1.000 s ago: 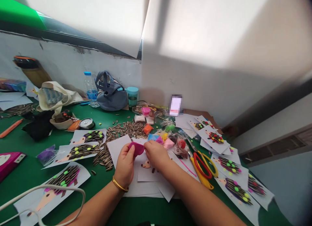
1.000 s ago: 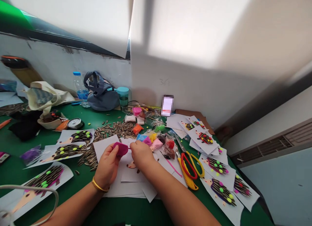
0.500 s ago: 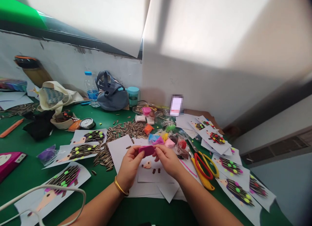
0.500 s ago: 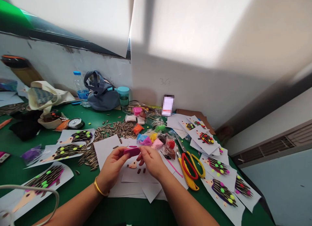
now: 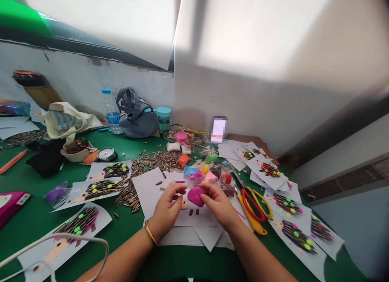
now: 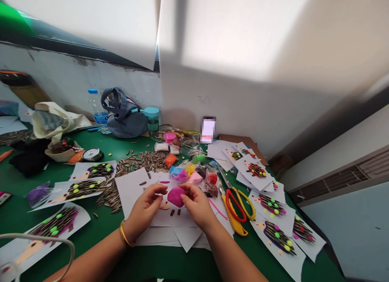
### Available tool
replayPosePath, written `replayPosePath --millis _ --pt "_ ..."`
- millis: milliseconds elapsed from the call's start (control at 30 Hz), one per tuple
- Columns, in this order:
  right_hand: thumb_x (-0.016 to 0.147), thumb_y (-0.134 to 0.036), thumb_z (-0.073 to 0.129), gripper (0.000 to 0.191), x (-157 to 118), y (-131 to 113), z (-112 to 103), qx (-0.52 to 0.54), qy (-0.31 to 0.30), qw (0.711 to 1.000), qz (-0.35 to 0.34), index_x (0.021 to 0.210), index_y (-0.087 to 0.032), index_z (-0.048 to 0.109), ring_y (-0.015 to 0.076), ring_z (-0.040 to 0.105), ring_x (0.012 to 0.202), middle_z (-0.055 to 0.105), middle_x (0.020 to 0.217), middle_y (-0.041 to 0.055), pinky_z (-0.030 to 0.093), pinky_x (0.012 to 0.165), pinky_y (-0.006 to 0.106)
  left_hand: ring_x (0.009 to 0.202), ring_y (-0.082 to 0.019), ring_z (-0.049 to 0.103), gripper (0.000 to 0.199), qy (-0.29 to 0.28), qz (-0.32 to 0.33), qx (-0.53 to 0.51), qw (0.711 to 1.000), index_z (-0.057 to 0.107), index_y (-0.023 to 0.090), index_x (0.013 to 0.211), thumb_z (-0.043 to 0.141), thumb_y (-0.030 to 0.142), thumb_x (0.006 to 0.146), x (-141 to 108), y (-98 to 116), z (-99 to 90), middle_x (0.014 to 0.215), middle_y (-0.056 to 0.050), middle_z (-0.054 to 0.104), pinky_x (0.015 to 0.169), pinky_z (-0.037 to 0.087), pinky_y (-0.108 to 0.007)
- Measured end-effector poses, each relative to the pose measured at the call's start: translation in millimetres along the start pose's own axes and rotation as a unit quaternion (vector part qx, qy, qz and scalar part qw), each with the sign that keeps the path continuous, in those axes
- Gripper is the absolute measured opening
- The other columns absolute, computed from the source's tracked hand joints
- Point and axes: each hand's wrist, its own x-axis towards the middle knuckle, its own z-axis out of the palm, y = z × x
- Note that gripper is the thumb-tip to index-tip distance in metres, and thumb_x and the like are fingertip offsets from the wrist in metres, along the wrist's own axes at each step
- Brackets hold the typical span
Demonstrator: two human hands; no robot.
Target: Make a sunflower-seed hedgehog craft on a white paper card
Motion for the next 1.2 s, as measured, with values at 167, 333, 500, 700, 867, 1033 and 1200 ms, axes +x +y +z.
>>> replayPosePath --millis 167,333,500,700,867,1033,1200 --pt "0.084 -0.021 0.054 0.025 -0.2 0.6 -2.8 -0.171 0.009 0.984 -0.050 0.107 -0.021 0.065 0.0225 0.062 0.100 0.068 0.108 0.0059 0.048 0.088 0.037 0.093 -0.019 0.064 0.026 -0.001 0.039 0.091 0.995 0.065 0.021 0.105 0.048 0.014 0.087 3.1 -1.1 -4.6 0.107 -0.007 0.063 0.077 0.054 -0.033" --pt "0.085 -0.017 0.050 0.030 -1.5 2.4 0.5 -0.216 -0.006 0.972 -0.088 0.110 -0.022 0.066 0.0212 0.062 0.106 0.068 0.114 0.0050 0.046 0.095 0.037 0.099 -0.020 0.062 0.021 -0.038 0.039 0.117 0.992 0.063 0.021 0.109 0.053 0.023 0.090 1.7 1.4 -3.0 0.109 -0.007 0.065 0.082 0.054 -0.034" --pt "0.086 -0.019 0.053 0.033 -0.5 5.9 0.1 -0.227 -0.013 0.970 -0.084 0.117 -0.024 0.064 0.0196 0.064 0.100 0.069 0.112 0.0042 0.049 0.090 0.034 0.083 -0.017 0.063 0.026 -0.056 0.018 0.125 0.990 0.064 0.021 0.109 0.062 0.018 0.083 -1.2 2.0 2.0 0.097 -0.004 0.068 0.075 0.054 -0.031" --pt "0.083 -0.020 0.059 0.026 1.4 9.7 -6.1 -0.308 0.019 0.948 -0.079 0.108 -0.021 0.069 0.0217 0.065 0.095 0.071 0.106 0.0064 0.049 0.086 0.036 0.085 -0.018 0.064 0.017 -0.062 0.029 0.148 0.987 0.065 0.020 0.099 0.060 0.016 0.084 1.0 -1.1 4.7 0.094 -0.003 0.069 0.078 0.053 -0.032" --pt "0.084 -0.016 0.060 0.023 2.8 11.0 -5.5 -0.350 0.026 0.932 -0.087 0.105 -0.020 0.069 0.0223 0.064 0.095 0.071 0.103 0.0071 0.050 0.085 0.036 0.095 -0.020 0.064 0.020 -0.078 0.056 0.204 0.974 0.067 0.021 0.100 0.056 0.012 0.086 2.1 -5.5 3.4 0.099 -0.004 0.072 0.088 0.051 -0.037" --pt "0.085 -0.013 0.059 0.025 4.7 14.5 -6.0 -0.376 0.019 0.919 -0.118 0.106 -0.019 0.070 0.0222 0.063 0.103 0.070 0.105 0.0078 0.049 0.092 0.037 0.093 -0.020 0.066 0.020 -0.087 0.086 0.225 0.967 0.068 0.021 0.100 0.055 0.012 0.087 1.5 -5.9 4.1 0.098 -0.004 0.073 0.087 0.053 -0.037" --pt "0.088 -0.013 0.057 0.027 5.7 21.5 -6.8 -0.394 0.017 0.909 -0.131 0.111 -0.019 0.070 0.0214 0.063 0.103 0.070 0.106 0.0080 0.049 0.094 0.036 0.095 -0.021 0.066 0.020 -0.091 0.088 0.233 0.964 0.068 0.020 0.101 0.054 0.013 0.087 1.7 -8.7 4.9 0.100 -0.006 0.073 0.089 0.052 -0.038"
